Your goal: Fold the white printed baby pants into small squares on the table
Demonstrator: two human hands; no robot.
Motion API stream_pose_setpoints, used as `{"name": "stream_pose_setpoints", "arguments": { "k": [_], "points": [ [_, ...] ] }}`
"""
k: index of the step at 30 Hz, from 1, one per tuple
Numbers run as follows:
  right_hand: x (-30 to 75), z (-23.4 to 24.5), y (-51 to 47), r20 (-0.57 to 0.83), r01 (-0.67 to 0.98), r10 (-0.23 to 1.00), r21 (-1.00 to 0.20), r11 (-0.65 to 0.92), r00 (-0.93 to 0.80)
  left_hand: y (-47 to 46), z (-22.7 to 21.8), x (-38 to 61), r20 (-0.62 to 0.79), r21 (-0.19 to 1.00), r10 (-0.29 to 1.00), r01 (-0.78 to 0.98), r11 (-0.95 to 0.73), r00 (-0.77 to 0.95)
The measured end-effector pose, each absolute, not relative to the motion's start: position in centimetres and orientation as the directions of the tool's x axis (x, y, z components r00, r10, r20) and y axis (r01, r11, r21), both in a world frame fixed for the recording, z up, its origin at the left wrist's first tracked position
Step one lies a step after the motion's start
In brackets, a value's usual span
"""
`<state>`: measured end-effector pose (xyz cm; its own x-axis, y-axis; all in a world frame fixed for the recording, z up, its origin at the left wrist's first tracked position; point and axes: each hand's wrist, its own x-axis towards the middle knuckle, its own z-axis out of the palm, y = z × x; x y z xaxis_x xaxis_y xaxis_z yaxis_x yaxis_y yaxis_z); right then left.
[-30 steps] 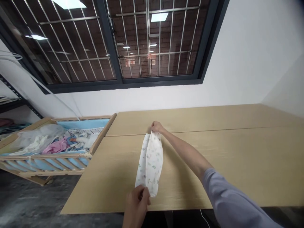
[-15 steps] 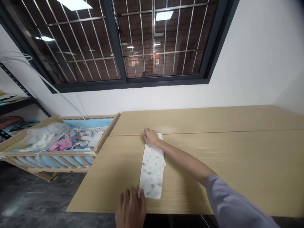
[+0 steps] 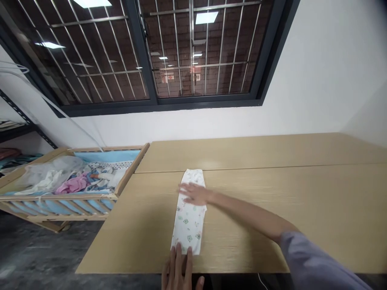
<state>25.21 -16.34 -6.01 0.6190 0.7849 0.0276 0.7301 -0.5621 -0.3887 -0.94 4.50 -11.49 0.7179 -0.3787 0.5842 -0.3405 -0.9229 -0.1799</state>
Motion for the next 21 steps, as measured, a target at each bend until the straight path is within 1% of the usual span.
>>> {"name": "stream_pose_setpoints", "arguments": {
  "k": [2, 3, 6, 8, 11, 12, 13, 15, 17, 19, 21],
  "points": [
    [29.8, -5.6, -17.8, 0.012, 0.658, 0.699, -0.350, -0.667, 0.715, 4.9, -11.3, -0.8, 0.581, -0.209, -0.412, -0.360, -0.909, 0.702],
    [31.5, -5.4, -18.3, 0.005, 0.644, 0.682, -0.331, -0.689, 0.732, 5.0, -11.2, -0.8, 0.578, -0.224, -0.428, -0.369, -0.902, 0.695],
    [33.4, -4.7, -18.8, 0.010, 0.657, 0.681, -0.276, -0.702, 0.732, 4.9, -11.0, -1.0, 0.567, -0.258, -0.464, -0.388, -0.885, 0.680],
    [31.6, -4.4, -18.2, 0.105, 0.689, 0.687, -0.238, -0.684, 0.719, 4.5, -10.7, -1.2, 0.569, -0.242, -0.445, -0.376, -0.895, 0.691],
    [25.2, -4.2, -17.0, 0.326, 0.732, 0.658, -0.225, -0.643, 0.678, 4.6, -9.8, -0.8, 0.568, -0.131, -0.313, -0.292, -0.947, 0.761],
    [22.5, -4.1, -16.7, 0.356, 0.742, 0.653, -0.254, -0.621, 0.668, 4.9, -9.3, -0.4, 0.557, -0.101, -0.289, -0.281, -0.954, 0.779],
    [19.6, -4.0, -16.7, 0.342, 0.762, 0.681, -0.294, -0.577, 0.648, 5.4, -8.8, 0.1, 0.545, -0.092, -0.299, -0.299, -0.950, 0.783],
    [14.0, -3.7, -17.0, 0.266, 0.797, 0.767, -0.368, -0.479, 0.584, 6.6, -7.5, 1.4, 0.518, -0.126, -0.415, -0.413, -0.902, 0.748],
    [9.4, -3.5, -17.9, 0.230, 0.806, 0.803, -0.399, -0.438, 0.550, 7.9, -6.6, 2.5, 0.476, -0.183, -0.560, -0.547, -0.817, 0.678],
    [6.0, -3.9, -19.0, 0.231, 0.783, 0.779, -0.416, -0.462, 0.582, 8.6, -6.1, 3.0, 0.446, -0.219, -0.657, -0.637, -0.739, 0.608],
    [3.7, -5.1, -20.0, 0.236, 0.746, 0.731, -0.419, -0.518, 0.640, 8.7, -6.2, 2.7, 0.439, -0.237, -0.705, -0.685, -0.688, 0.557]
  ]
}}
